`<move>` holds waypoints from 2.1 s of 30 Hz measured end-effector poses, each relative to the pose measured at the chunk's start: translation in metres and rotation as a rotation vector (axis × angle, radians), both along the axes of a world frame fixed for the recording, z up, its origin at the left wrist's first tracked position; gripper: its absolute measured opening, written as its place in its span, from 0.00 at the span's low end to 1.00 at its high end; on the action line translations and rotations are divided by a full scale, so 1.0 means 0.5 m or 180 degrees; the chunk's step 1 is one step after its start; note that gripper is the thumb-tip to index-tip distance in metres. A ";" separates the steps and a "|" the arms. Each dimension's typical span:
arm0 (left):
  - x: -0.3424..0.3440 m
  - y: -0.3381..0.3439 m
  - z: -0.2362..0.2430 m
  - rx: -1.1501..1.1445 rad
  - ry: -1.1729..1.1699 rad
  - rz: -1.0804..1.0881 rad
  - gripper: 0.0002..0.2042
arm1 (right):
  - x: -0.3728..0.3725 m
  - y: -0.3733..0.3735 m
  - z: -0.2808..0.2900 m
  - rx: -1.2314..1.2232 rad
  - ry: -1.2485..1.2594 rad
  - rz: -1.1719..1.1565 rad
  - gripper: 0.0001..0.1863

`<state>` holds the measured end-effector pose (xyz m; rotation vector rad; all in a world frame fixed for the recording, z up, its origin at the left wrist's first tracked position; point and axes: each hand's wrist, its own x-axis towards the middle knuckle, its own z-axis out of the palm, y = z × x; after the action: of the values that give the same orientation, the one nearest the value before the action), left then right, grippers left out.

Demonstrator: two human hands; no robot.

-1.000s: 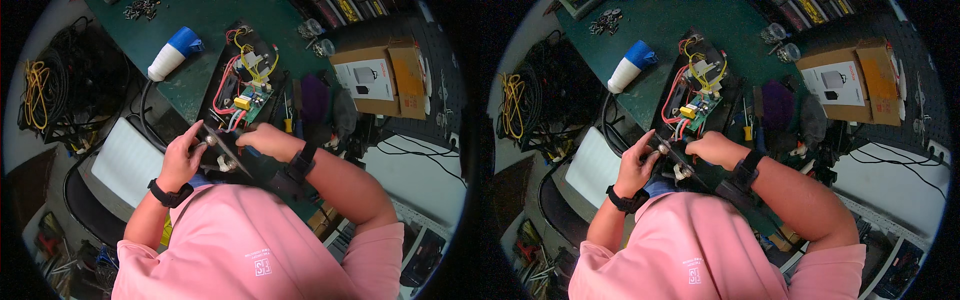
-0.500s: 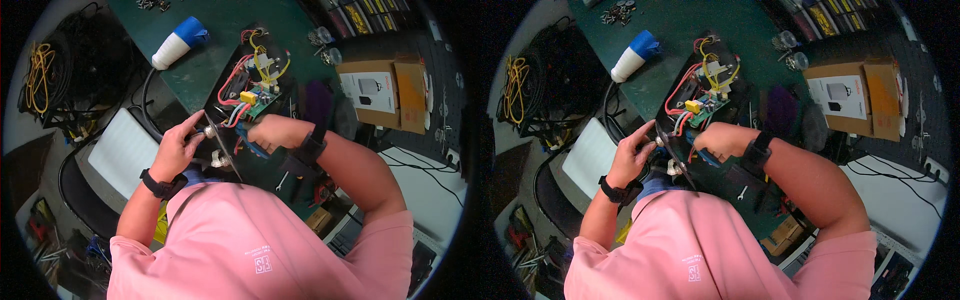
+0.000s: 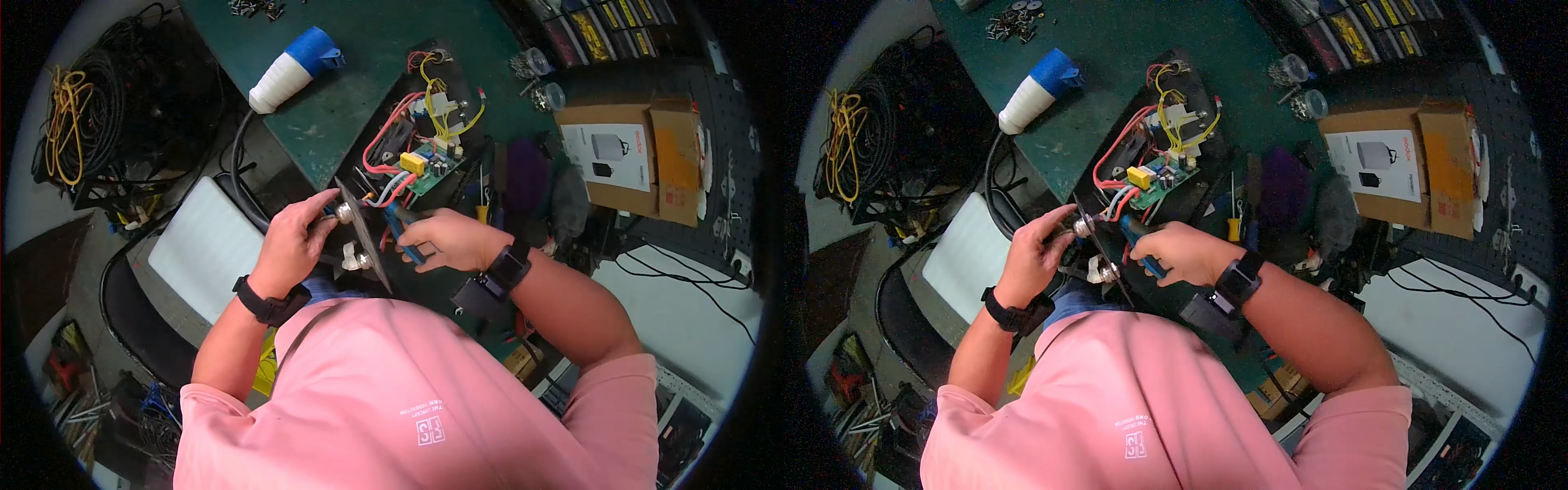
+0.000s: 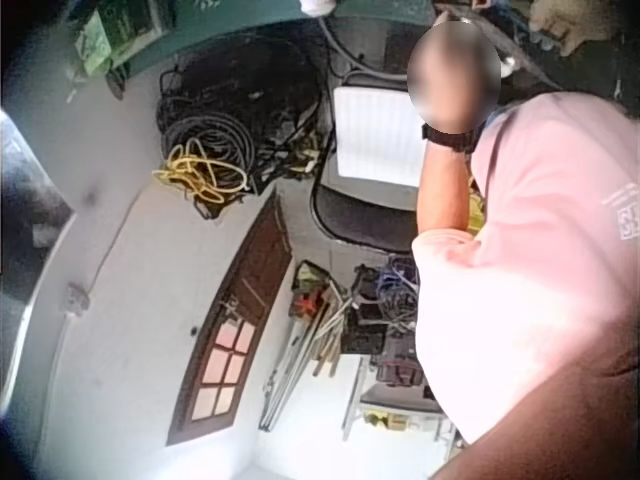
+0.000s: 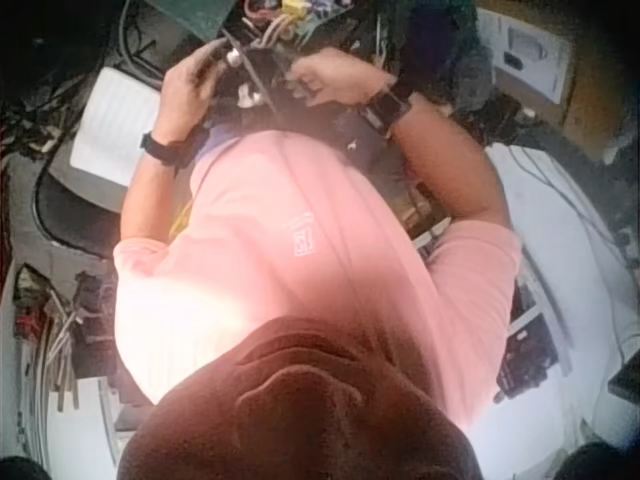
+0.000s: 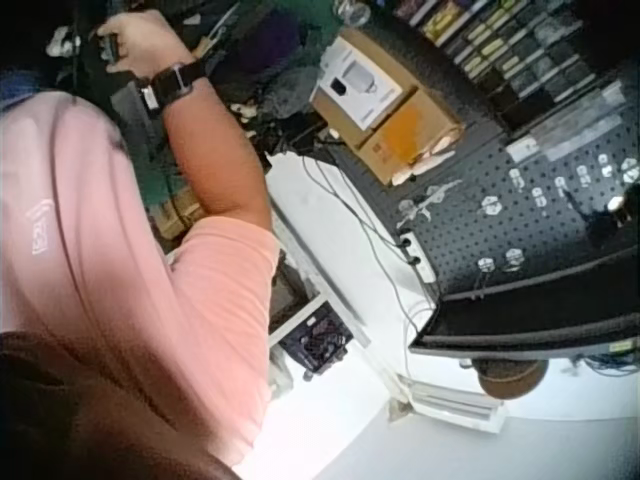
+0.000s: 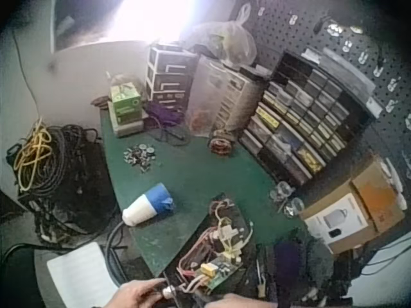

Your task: The person uses a screwdriver to tighten screws on a black metal bracket attached to an electronic device. They then use pliers to strip the insulation off the ends of several colored wires and insert them into terminals on a circuit board. The person continues to use the screwdriver to secure the connections.

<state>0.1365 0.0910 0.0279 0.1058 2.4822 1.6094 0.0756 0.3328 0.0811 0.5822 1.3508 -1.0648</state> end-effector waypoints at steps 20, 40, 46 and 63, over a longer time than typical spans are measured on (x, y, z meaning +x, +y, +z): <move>0.003 0.006 -0.026 -0.0368 0.0776 0.0073 0.08 | 0.002 -0.011 -0.033 0.0074 0.0337 0.0487 0.17; -0.003 0.001 -0.035 -0.0283 0.0885 0.0201 0.07 | 0.067 -0.064 -0.058 0.0583 0.0891 -0.0263 0.12; 0.003 0.006 -0.027 -0.0285 0.0961 0.0179 0.07 | 0.079 -0.059 -0.085 0.0725 0.1678 0.0344 0.14; 0.005 -0.001 -0.056 -0.0225 0.0714 0.0147 0.07 | 0.059 -0.102 -0.014 0.1476 0.1621 0.1349 0.20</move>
<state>0.1391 0.0903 -0.0001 0.2330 2.7245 1.6055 0.1050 0.2819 0.0738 0.3343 2.0883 -0.5626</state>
